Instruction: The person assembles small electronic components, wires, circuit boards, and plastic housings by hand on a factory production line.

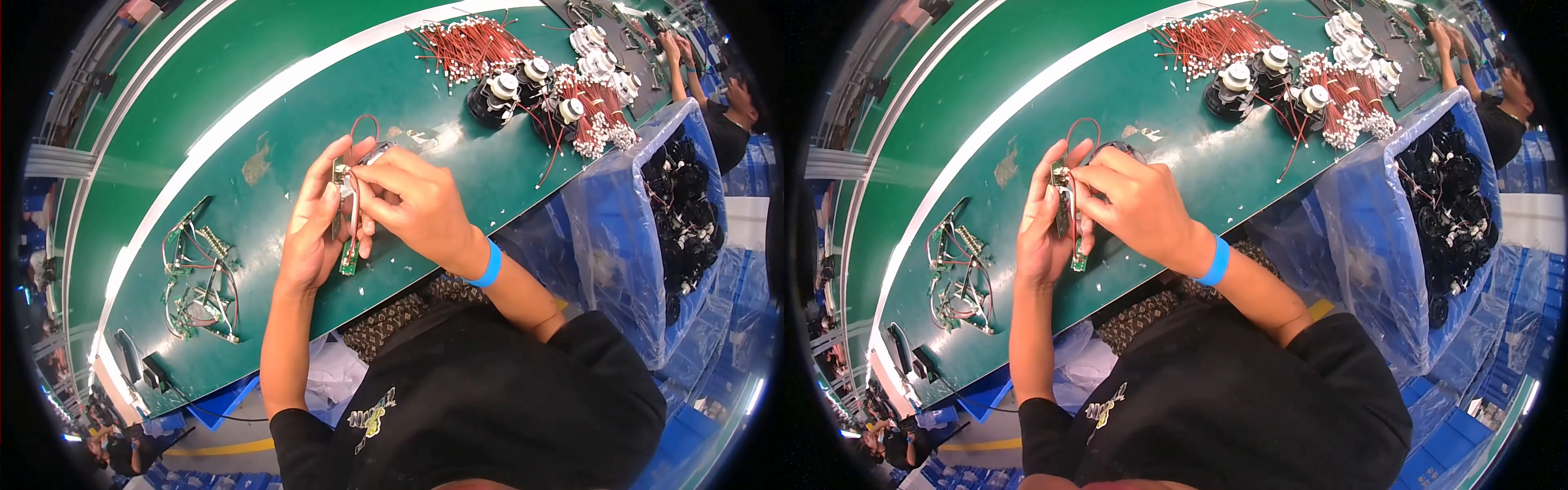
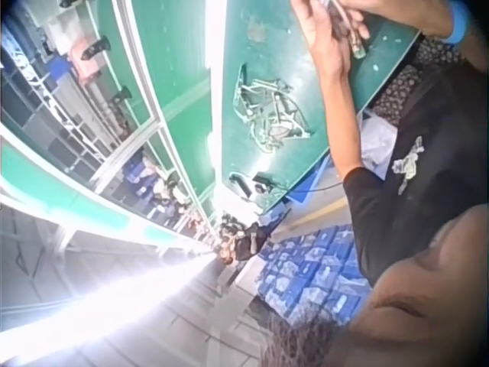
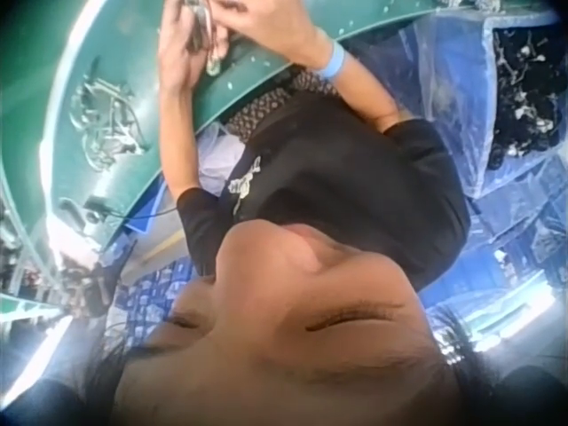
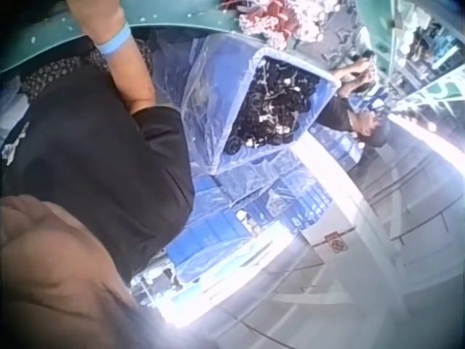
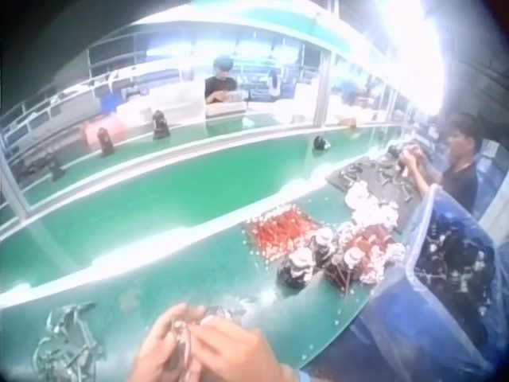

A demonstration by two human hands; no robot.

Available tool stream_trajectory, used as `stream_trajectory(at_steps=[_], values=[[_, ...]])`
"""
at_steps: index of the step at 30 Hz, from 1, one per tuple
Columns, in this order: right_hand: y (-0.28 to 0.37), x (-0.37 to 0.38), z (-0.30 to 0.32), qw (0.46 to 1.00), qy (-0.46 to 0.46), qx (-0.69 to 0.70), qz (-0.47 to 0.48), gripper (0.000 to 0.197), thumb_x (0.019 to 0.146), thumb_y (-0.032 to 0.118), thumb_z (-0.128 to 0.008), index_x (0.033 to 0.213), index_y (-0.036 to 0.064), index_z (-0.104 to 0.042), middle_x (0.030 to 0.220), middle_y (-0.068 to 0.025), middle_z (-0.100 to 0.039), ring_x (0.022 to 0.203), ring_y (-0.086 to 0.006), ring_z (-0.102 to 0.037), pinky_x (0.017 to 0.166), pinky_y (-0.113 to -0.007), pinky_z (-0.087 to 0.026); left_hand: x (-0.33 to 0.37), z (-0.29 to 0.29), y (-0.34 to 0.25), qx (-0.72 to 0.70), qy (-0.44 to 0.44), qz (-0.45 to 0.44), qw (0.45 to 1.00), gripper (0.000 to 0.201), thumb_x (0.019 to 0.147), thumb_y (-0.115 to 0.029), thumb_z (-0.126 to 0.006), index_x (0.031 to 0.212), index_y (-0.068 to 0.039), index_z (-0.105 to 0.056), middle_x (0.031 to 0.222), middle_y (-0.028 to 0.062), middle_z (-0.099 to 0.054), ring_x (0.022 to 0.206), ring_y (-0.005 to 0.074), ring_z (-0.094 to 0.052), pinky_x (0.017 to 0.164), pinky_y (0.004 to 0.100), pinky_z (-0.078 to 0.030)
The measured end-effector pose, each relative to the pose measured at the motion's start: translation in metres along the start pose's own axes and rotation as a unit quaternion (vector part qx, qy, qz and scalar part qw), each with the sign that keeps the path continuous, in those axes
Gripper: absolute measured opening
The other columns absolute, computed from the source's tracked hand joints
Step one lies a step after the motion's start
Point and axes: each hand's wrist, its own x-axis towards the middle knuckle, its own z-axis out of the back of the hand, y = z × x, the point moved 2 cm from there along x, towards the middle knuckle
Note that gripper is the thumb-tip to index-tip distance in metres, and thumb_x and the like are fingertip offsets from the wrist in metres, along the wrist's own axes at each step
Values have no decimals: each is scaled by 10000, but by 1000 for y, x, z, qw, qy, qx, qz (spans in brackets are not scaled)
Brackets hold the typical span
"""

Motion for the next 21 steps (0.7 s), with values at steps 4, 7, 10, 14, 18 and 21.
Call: stream_trajectory(at_steps=[4, 7, 10, 14, 18, 21], values=[[0, 3, 0, 999, 12, 21, -30, 191, 731, 16, -721, 914, -8, -675, 722, -55, -575, 558, -122, -572, 479, -248, -453, 1, 0, -1, 13, -7, -4, 1000, 608, 969, -291, -504, 1473, -92, -230, 1496, 149, -293, 727, 133, -573, 499, 256, -517], [-1, 5, 0, 999, 12, 21, -29, 183, 722, 15, -725, 897, -6, -678, 702, -51, -570, 557, -118, -570, 475, -250, -452, 2, -1, 0, 7, -33, -1, 999, 622, 968, -252, -495, 1479, -66, -193, 1504, 170, -273, 704, 102, -571, 452, 226, -490], [0, 7, 2, 999, 25, 18, -37, 166, 718, 28, -728, 875, 6, -678, 693, -46, -567, 549, -123, -565, 476, -253, -454, 1, -3, -1, 15, -27, 2, 1000, 633, 969, -257, -493, 1482, -60, -180, 1508, 165, -267, 672, 105, -565, 444, 222, -481], [1, 10, 5, 998, 50, -6, -42, 141, 714, 49, -729, 838, 20, -669, 685, -40, -564, 554, -142, -584, 477, -267, -461, 0, 0, -1, 31, -21, 6, 999, 601, 987, -281, -460, 1483, -64, -199, 1513, 125, -281, 671, 126, -559, 491, 253, -500], [9, 10, 6, 996, 8, -87, -7, 119, 697, 59, -732, 790, 48, -657, 748, -32, -583, 570, -173, -614, 476, -291, -466, -1, 0, -1, 10, -11, 8, 1000, 581, 992, -269, -437, 1481, -58, -203, 1512, 133, -280, 602, 123, -534, 477, 262, -486], [7, 9, 5, 994, -22, -107, 10, 134, 676, 52, -740, 779, 59, -655, 805, -29, -599, 586, -178, -618, 485, -296, -469, 0, 0, 1, -5, -26, 9, 1000, 572, 993, -260, -429, 1479, -57, -207, 1513, 138, -276, 586, 121, -529, 472, 266, -481]])
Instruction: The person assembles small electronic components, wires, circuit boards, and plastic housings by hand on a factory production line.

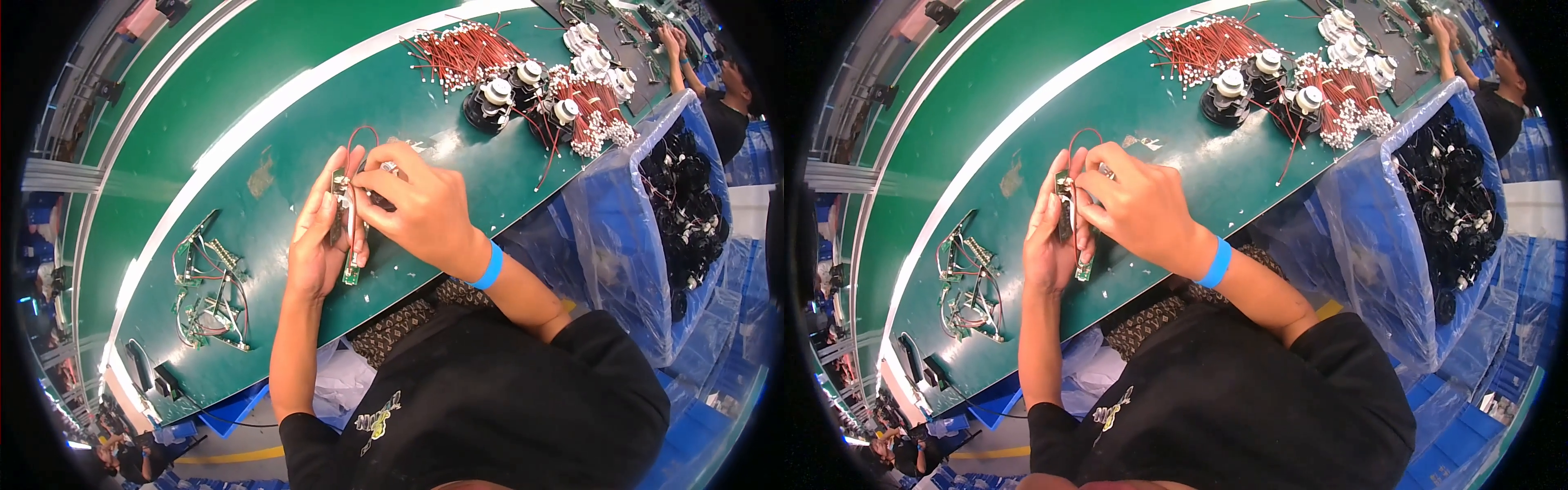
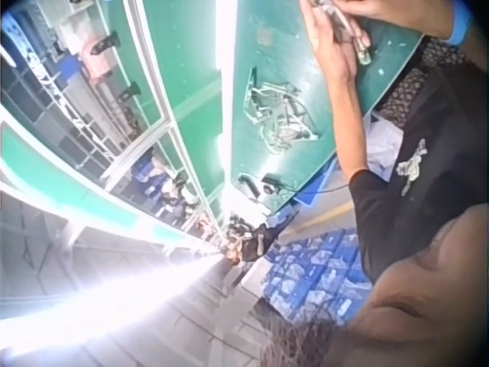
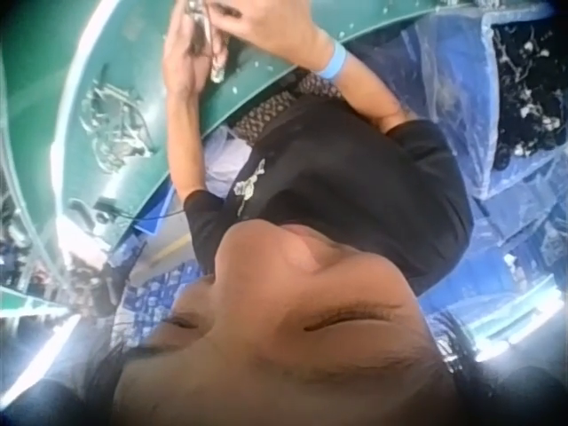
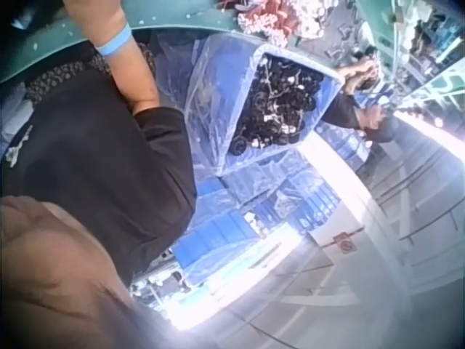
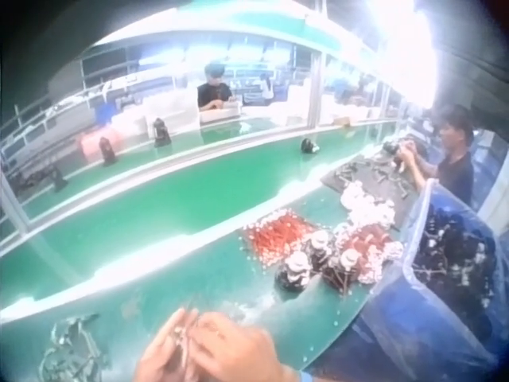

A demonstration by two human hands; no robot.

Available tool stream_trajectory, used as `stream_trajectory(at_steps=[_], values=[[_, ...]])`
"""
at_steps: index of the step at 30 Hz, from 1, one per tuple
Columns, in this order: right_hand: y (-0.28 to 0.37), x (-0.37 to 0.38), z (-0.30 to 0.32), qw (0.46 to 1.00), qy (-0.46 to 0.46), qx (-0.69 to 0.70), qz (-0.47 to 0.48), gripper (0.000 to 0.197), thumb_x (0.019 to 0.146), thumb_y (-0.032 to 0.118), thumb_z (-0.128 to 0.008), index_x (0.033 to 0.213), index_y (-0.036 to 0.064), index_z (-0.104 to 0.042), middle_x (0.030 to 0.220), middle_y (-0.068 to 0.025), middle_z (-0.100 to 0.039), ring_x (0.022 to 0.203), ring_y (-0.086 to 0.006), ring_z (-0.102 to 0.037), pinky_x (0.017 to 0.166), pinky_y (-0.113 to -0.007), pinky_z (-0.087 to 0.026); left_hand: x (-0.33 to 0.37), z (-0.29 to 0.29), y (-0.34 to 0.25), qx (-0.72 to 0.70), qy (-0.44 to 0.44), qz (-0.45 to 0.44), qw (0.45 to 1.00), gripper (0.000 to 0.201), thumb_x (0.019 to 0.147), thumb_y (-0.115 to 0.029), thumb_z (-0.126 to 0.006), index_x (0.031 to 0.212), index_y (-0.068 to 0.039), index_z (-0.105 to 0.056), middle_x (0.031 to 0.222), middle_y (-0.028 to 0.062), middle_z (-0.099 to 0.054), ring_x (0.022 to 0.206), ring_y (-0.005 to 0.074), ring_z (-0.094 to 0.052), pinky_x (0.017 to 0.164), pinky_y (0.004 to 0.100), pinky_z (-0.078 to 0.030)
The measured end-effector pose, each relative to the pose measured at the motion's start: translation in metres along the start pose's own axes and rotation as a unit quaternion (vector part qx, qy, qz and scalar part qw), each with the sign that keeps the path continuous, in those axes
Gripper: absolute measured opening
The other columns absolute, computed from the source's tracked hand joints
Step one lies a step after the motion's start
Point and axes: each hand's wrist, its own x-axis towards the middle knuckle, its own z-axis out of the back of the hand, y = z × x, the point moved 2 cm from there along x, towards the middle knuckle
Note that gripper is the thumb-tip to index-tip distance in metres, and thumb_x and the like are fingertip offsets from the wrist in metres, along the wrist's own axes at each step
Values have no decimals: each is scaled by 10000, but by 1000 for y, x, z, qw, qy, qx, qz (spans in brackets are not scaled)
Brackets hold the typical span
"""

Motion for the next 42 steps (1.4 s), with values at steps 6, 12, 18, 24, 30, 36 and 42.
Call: stream_trajectory(at_steps=[6, 12, 18, 24, 30, 36, 42], values=[[-7, 2, -6, 998, -26, 20, 50, 159, 644, 22, -747, 769, 61, -658, 827, -21, -604, 657, -188, -588, 531, -300, -471, 2, -5, -1, 3, -33, -12, 999, 578, 992, -238, -413, 1480, -44, -173, 1524, 138, -252, 522, 81, -451, 390, 226, -417], [-9, 4, -12, 998, -31, 26, 47, 157, 639, 10, -749, 762, 67, -670, 815, -13, -603, 637, -183, -541, 533, -309, -447, 4, 5, 1, -23, 3, -4, 1000, 590, 993, -268, -439, 1486, -64, -190, 1541, 109, -223, 586, 106, -504, 425, 234, -431], [-11, 4, -6, 999, -2, 1, 36, 154, 662, 30, -726, 799, 71, -671, 908, -44, -591, 762, -230, -537, 651, -338, -464, 6, 4, 5, -29, 14, 40, 999, 561, 1006, -282, -406, 1493, -102, -192, 1479, 100, -341, 611, 105, -500, 434, 225, -425], [-14, -4, 6, 998, 35, -35, -44, 562, 688, 157, -777, 1209, 62, -588, 1174, -129, -580, 1026, -311, -558, 873, -363, -457, 2, 19, -6, 120, -79, -5, 990, 471, 968, -243, -496, 1401, -88, -395, 875, 13, -519, 562, 57, -451, 429, 197, -389], [-11, 16, -34, 953, 241, 138, -118, 630, 746, 244, -773, 1249, -32, -511, 1150, -181, -613, 1029, -307, -618, 872, -367, -487, 9, 56, -21, 186, -228, -112, 949, 226, 941, -180, -555, 1136, -77, -607, 821, -44, -548, 600, 11, -423, 499, 173, -349], [3, 62, -155, 908, 314, 271, -62, 637, 741, 326, -778, 1229, -3, -533, 1165, -191, -617, 1048, -295, -622, 893, -355, -486, -1, 118, -56, 135, -425, -305, 841, 300, 967, -217, -508, 1154, 11, -563, 1090, 75, -615, 997, 137, -563, 895, 264, -440], [-14, 52, -195, 900, 216, 362, -109, 781, 721, 319, -799, 1325, -29, -447, 1274, -204, -539, 1171, -273, -539, 984, -354, -432, 15, 139, -49, 316, -448, -245, 800, 495, 984, -321, -466, 1310, 50, -435, 1196, 158, -556, 1103, 206, -531, 955, 312, -409]])
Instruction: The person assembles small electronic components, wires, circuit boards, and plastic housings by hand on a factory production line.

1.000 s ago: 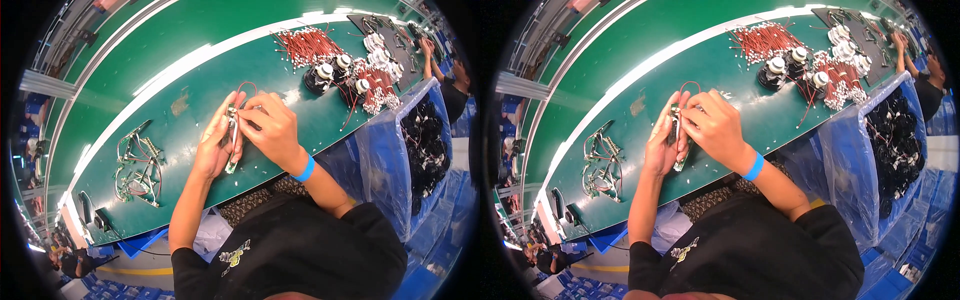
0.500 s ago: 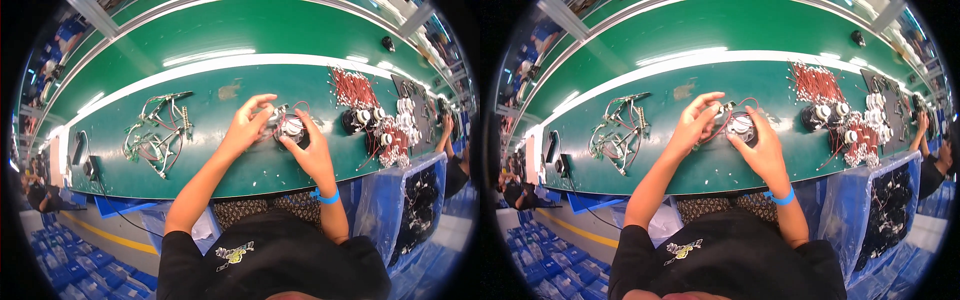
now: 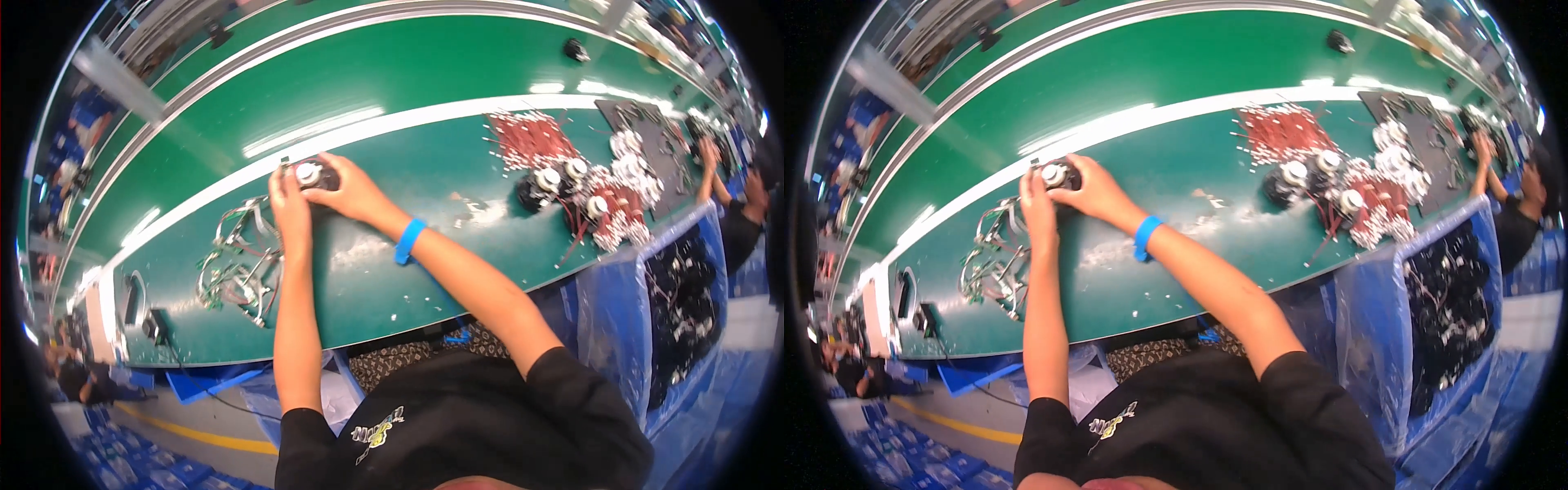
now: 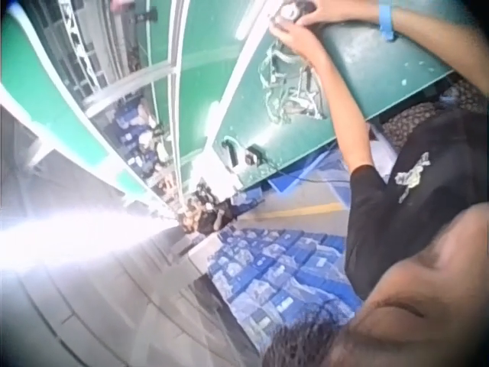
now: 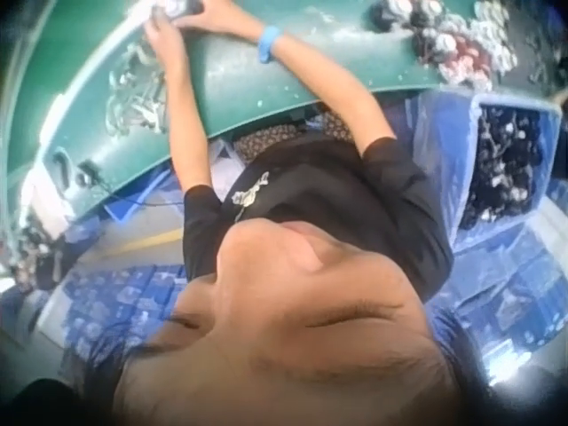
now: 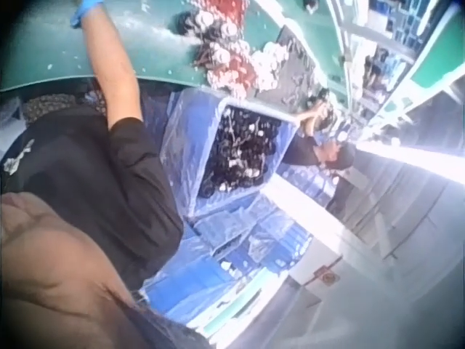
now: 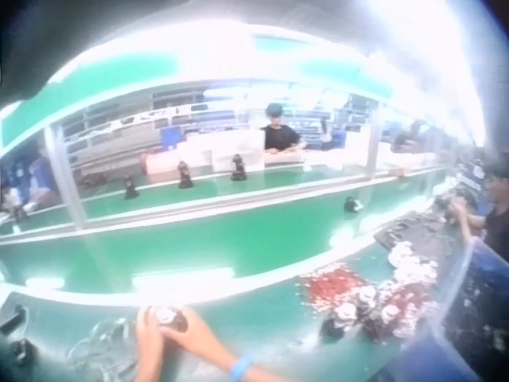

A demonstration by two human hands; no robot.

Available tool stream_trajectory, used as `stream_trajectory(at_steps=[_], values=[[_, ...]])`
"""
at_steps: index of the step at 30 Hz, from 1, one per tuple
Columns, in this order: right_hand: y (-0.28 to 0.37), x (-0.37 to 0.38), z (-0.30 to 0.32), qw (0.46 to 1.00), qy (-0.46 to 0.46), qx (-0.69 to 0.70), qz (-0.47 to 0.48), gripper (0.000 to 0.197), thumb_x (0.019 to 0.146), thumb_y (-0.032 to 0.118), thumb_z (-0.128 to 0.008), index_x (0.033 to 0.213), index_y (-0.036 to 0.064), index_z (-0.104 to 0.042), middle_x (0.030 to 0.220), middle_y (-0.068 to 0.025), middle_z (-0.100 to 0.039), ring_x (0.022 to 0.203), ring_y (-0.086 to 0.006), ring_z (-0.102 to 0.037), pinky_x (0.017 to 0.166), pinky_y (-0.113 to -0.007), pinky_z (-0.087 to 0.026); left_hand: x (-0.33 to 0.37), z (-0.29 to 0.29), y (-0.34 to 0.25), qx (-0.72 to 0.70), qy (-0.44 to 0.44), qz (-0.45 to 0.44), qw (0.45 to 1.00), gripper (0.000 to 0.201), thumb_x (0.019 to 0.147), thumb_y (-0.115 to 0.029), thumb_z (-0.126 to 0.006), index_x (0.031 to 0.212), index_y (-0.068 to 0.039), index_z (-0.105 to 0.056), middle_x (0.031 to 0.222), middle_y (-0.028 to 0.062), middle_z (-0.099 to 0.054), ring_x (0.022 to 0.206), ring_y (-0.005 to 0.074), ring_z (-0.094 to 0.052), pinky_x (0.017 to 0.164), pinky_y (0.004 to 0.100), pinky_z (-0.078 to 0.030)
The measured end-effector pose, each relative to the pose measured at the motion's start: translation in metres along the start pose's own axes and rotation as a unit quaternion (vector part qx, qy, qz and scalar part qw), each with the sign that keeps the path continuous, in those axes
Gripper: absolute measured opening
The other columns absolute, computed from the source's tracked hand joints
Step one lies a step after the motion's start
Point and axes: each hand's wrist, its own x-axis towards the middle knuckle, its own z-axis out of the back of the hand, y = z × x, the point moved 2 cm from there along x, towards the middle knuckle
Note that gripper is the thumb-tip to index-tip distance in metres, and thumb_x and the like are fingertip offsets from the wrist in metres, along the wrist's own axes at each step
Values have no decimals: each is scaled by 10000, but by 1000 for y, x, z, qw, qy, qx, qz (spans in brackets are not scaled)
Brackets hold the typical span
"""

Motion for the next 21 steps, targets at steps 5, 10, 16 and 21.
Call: stream_trajectory(at_steps=[5, 10, 16, 21], values=[[46, -49, 25, 994, -56, -3, -91, 820, 731, 325, -786, 1359, -36, -403, 1318, -197, -504, 1284, -266, -427, 1064, -376, -342, -9, 13, -24, 53, 8, -18, 998, 546, 1008, -376, -376, 1390, 14, -359, 1338, 171, -469, 1217, 238, -476, 1033, 342, -351], [92, -134, 99, 982, -183, -43, 8, 343, 795, 140, -687, 1101, 18, -591, 1198, -142, -565, 1157, -277, -522, 1011, -383, -384, -25, 8, -54, -38, 53, -100, 993, 474, 1022, -339, -346, 1318, 12, -462, 1296, 163, -512, 1189, 230, -511, 1023, 344, -372], [100, -164, 179, 799, -365, -474, 56, 512, 764, 83, -672, 1249, 28, -517, 1350, -196, -438, 1270, -364, -394, 1087, -461, -278, -52, 13, -54, -75, 272, -138, 950, 386, 1023, -233, -362, 963, 43, -625, 786, 90, -660, 802, 172, -626, 852, 301, -481], [88, -148, 218, 798, -314, -515, 1, 573, 799, 135, -664, 1309, -26, -456, 1334, -222, -482, 1268, -379, -415, 1088, -451, -301, -84, -12, -84, -140, 392, 69, 907, 290, 1000, -167, -426, 948, 29, -633, 640, 96, -631, 717, 161, -624, 803, 305, -490]])
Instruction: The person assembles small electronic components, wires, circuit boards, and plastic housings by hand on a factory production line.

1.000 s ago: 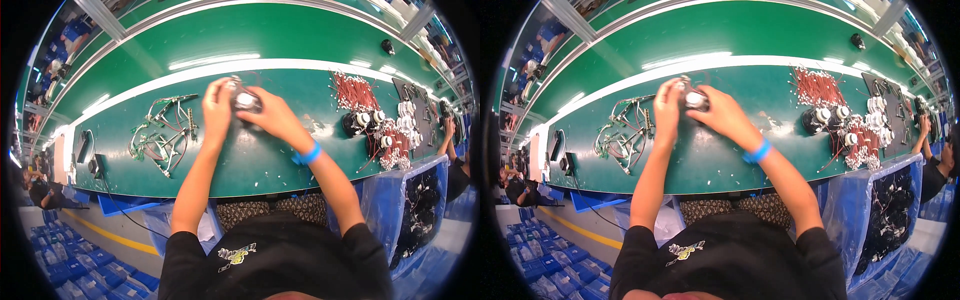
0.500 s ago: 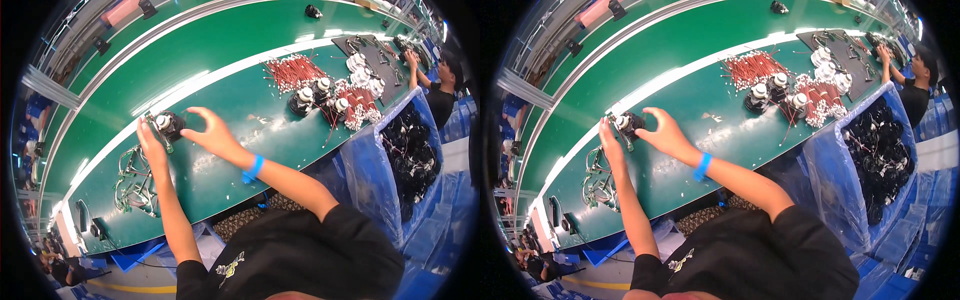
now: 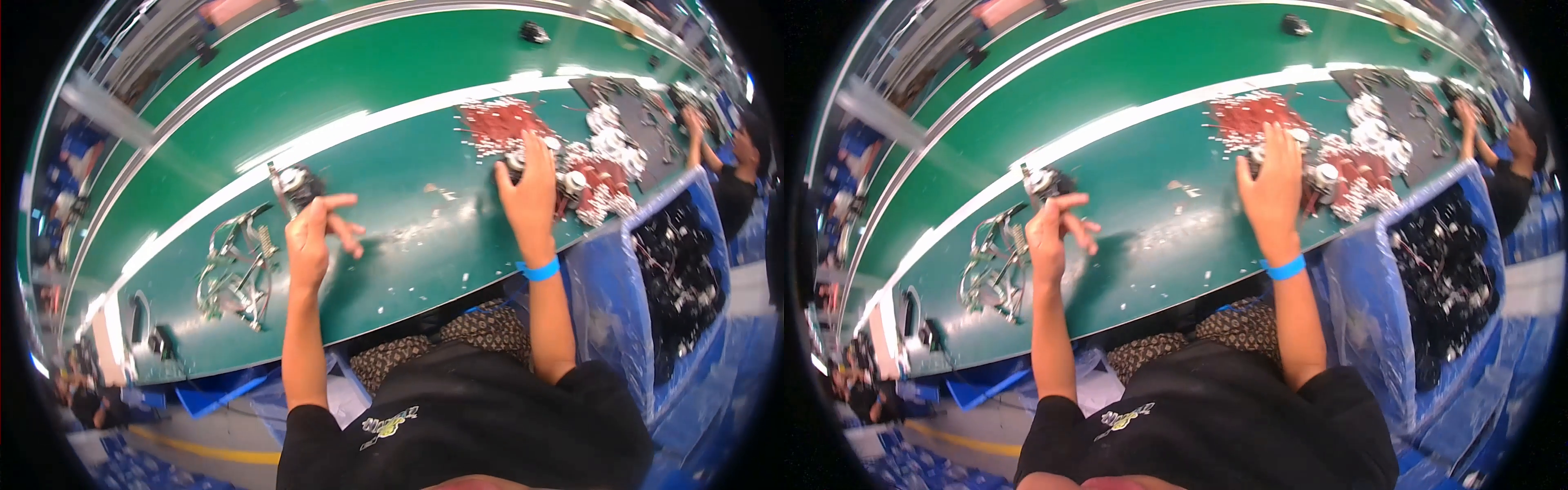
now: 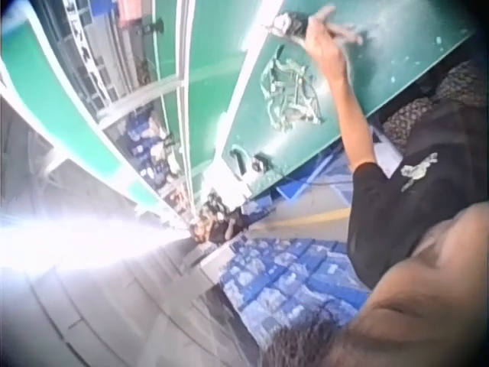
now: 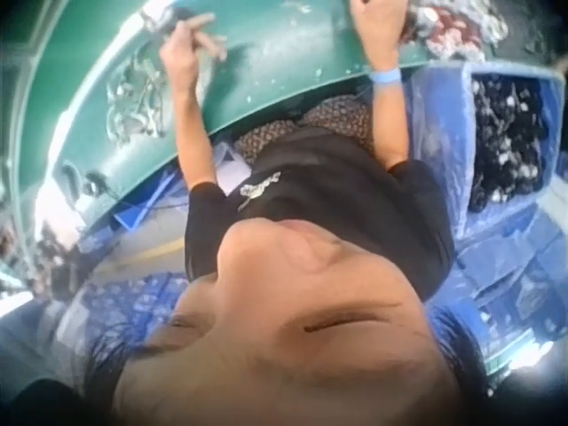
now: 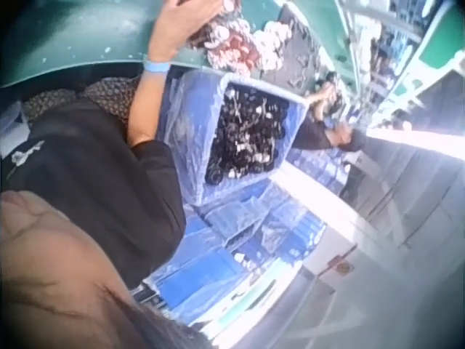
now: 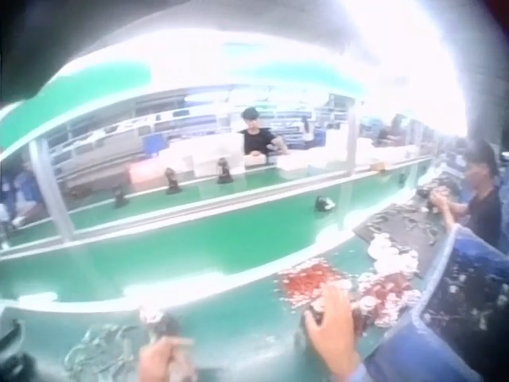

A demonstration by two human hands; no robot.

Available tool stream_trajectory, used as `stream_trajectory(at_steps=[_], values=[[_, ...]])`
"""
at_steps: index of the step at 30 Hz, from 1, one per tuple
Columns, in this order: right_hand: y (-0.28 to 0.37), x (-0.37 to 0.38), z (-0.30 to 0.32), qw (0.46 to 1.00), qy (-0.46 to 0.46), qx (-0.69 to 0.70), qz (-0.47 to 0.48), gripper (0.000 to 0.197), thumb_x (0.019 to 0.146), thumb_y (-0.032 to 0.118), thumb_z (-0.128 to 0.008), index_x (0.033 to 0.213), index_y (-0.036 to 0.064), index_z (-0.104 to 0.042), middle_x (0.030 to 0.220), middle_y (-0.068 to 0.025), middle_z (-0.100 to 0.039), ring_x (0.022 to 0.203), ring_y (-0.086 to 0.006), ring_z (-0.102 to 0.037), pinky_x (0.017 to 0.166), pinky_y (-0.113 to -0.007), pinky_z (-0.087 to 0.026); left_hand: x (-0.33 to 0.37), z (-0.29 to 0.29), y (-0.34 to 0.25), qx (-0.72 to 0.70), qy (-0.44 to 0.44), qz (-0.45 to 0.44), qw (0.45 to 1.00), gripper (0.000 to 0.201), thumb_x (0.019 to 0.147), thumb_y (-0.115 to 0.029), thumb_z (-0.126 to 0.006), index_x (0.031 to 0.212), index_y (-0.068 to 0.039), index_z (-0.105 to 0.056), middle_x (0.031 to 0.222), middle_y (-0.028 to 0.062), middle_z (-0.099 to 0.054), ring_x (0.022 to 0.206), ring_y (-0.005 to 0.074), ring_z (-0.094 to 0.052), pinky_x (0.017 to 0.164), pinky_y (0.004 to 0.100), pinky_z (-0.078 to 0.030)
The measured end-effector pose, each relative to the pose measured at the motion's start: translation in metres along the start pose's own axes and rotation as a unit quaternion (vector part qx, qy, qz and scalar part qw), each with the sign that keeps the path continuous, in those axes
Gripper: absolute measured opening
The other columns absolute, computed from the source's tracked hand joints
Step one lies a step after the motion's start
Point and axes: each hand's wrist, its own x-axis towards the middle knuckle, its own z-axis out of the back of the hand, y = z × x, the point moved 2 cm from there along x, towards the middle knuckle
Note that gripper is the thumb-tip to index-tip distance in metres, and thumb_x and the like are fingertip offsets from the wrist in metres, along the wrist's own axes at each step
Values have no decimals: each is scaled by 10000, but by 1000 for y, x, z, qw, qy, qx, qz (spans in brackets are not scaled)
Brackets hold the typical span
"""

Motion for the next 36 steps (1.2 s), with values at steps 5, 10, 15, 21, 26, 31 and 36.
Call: stream_trajectory(at_steps=[5, 10, 15, 21, 26, 31, 36], values=[[18, -11, -12, 995, 14, 96, 6, 545, 790, 66, -669, 1298, 4, -483, 1349, -182, -479, 1240, -353, -458, 1025, -420, -386, 4, 72, -17, 504, -366, -205, 755, 273, 920, -104, -517, 1163, 2, -580, 1162, 192, -593, 1061, 326, -561, 939, 405, -423], [43, -14, -16, 985, 43, 165, 19, 545, 784, 45, -671, 1296, 13, -488, 1376, -189, -438, 1241, -351, -459, 1029, -410, -387, -24, 166, 19, 700, -349, -41, 622, 261, 926, -140, -513, 1147, -68, -631, 1273, 190, -534, 1229, 380, -452, 1085, 493, -279], [72, -23, -31, 964, 124, 226, 64, 466, 794, 42, -665, 1235, -7, -520, 1361, -197, -438, 1217, -360, -473, 984, -394, -425, -16, 149, 20, 657, -285, -21, 697, 216, 906, -229, -572, 1030, -89, -682, 991, 92, -670, 1058, 267, -590, 1112, 559, -170], [88, -24, -49, 949, 143, 269, 85, 312, 829, 44, -628, 1133, -12, -582, 1381, -206, -427, 1201, -354, -489, 930, -375, -451, -17, 148, 1, 596, -294, -62, 745, 187, 877, -193, -619, 954, -38, -692, 868, 122, -640, 834, 288, -609, 1099, 464, -263], [89, -11, -56, 871, 185, 453, -32, 222, 889, 91, -585, 1095, 31, -639, 1310, -149, -515, 1159, -261, -546, 915, -339, -449, -20, 147, -9, 377, -437, -147, 803, 185, 873, -161, -658, 949, 5, -689, 837, 83, -654, 708, 157, -620, 771, 290, -491], [48, -1, -54, 861, 196, 436, -170, 225, 937, 147, -556, 1093, 19, -656, 989, -38, -603, 856, -85, -531, 749, -239, -435, -25, 148, -16, 37, -433, -185, 881, 262, 892, -166, -650, 1053, 41, -640, 913, 78, -650, 655, 90, -542, 577, 218, -419], [53, -5, -49, 891, 251, 373, -57, 219, 896, 206, -621, 1039, 59, -696, 807, 1, -558, 696, -65, -479, 594, -222, -387, -24, 140, -12, -53, -320, -77, 943, 279, 909, -171, -612, 1064, 62, -614, 897, 54, -615, 647, 74, -479, 560, 246, -409]])
